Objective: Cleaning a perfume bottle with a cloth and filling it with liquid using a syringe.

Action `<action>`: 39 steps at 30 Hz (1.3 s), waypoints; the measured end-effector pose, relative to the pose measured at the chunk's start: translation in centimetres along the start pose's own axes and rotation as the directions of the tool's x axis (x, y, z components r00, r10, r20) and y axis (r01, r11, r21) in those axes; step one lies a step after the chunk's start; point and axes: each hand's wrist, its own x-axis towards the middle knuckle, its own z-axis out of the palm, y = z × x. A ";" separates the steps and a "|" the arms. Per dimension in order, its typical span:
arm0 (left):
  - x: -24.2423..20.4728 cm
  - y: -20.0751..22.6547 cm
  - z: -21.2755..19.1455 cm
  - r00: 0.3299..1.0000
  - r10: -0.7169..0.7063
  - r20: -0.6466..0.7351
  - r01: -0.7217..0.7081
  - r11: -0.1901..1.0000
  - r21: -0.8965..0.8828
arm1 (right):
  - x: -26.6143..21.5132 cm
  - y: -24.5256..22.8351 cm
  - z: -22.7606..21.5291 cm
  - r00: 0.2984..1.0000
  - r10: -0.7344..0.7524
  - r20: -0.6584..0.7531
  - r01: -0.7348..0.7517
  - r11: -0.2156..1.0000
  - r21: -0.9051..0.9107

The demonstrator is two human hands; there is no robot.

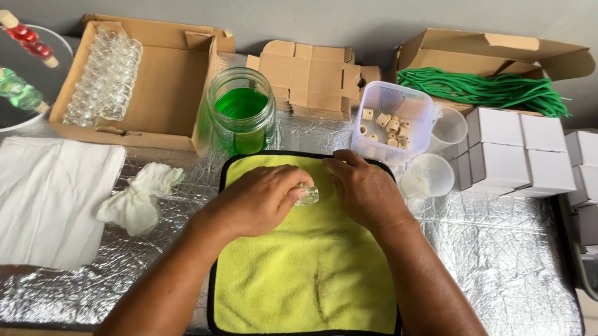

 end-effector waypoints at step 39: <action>1.5 -4.8 5.9 0.929 0.057 -0.365 -0.214 0.888 -0.406 | -5.3 -1.6 -1.3 0.966 0.235 -0.105 -0.066 0.621 0.781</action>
